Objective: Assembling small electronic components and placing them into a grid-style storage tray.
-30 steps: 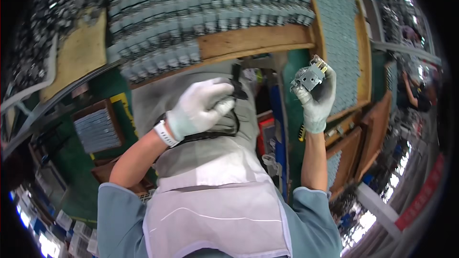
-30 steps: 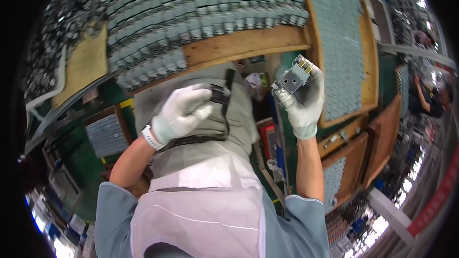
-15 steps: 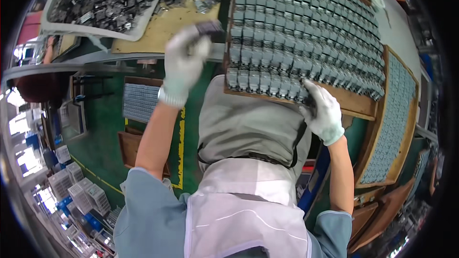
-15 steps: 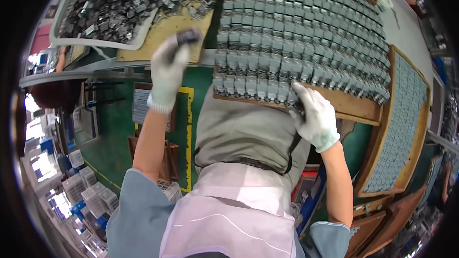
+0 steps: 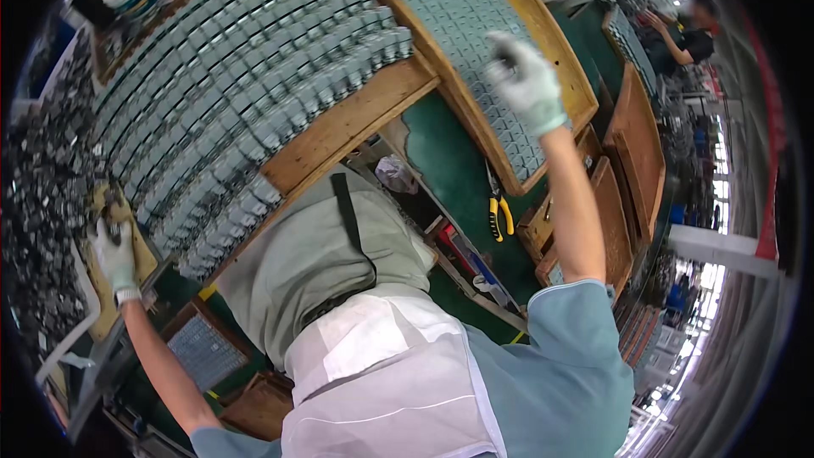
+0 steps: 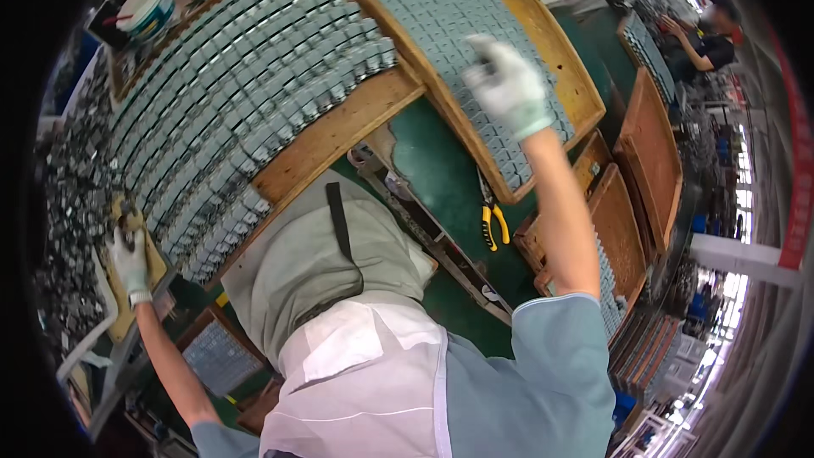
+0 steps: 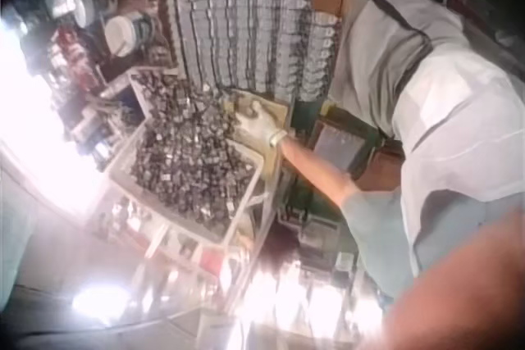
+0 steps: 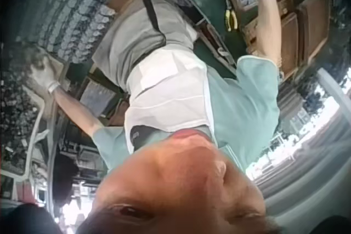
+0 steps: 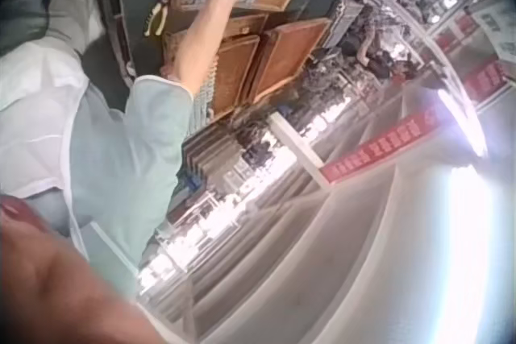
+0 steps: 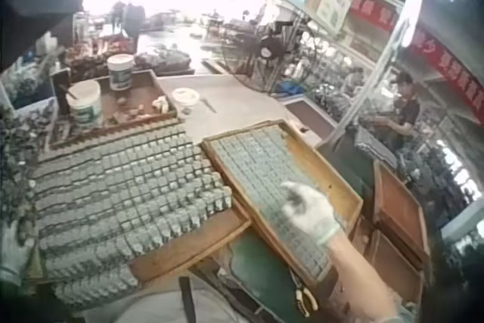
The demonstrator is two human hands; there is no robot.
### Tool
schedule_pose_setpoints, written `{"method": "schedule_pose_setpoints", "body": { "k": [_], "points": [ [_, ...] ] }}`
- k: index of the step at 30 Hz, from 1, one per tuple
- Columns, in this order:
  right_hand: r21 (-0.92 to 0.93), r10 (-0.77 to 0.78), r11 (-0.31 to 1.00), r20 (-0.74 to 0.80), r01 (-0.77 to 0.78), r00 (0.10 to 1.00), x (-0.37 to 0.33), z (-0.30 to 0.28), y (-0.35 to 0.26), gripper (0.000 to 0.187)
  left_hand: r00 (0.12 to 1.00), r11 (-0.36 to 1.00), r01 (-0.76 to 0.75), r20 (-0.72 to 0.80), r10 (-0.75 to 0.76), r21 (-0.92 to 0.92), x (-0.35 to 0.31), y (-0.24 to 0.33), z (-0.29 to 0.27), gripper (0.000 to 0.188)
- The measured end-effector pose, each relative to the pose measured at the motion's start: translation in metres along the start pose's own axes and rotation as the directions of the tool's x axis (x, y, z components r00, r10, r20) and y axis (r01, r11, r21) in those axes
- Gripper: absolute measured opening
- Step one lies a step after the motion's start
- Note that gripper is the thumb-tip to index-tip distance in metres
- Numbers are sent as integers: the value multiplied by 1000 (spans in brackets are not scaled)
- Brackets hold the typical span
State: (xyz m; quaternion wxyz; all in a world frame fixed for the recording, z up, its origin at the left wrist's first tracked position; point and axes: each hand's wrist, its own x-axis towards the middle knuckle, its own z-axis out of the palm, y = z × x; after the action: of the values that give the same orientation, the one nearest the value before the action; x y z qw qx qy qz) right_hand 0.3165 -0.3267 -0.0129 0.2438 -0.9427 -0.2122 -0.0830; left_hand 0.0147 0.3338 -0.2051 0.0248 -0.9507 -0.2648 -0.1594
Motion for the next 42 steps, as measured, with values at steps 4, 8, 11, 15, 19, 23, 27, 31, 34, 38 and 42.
{"method": "schedule_pose_setpoints", "body": {
  "k": [4,8,11,15,19,23,27,31,34,38,42],
  "points": [
    [-26,426,902,-106,-431,899,-16,-70,228,45,974,960,-140,139,177,-241,16,-5,2,62],
    [121,666,703,234,-701,708,27,-18,237,53,906,844,187,421,50,-502,-25,-48,-30,58],
    [257,626,647,359,-718,692,10,-54,316,52,951,906,-38,262,161,-421,-5,33,-55,52],
    [375,594,669,251,-642,765,-12,-103,393,33,989,950,-104,67,129,-295,8,64,-44,48],
    [421,483,761,141,-493,864,6,-56,372,37,976,926,140,-108,-189,-350,-18,39,-52,43],
    [466,558,734,3,-495,830,-1,-76,339,37,865,94,352,285,-413,-931,-25,53,-61,36],
    [585,431,717,57,-380,901,32,-34,200,44,836,-304,367,455,-307,-879,-34,57,-77,44],
    [624,243,724,168,-294,955,15,24,47,48,917,-561,287,392,-73,-777,-19,114,-123,45],
    [696,67,640,372,-326,926,-3,66,-85,63,925,-492,326,380,-10,-807,-30,150,-136,44],
    [798,-190,386,560,-463,806,-32,111,-173,69,905,-396,408,421,59,-823,-46,226,-157,38],
    [877,-382,149,478,-457,791,-43,140,-205,39,850,-388,511,518,94,-767,-70,267,-151,37]
  ]
}}
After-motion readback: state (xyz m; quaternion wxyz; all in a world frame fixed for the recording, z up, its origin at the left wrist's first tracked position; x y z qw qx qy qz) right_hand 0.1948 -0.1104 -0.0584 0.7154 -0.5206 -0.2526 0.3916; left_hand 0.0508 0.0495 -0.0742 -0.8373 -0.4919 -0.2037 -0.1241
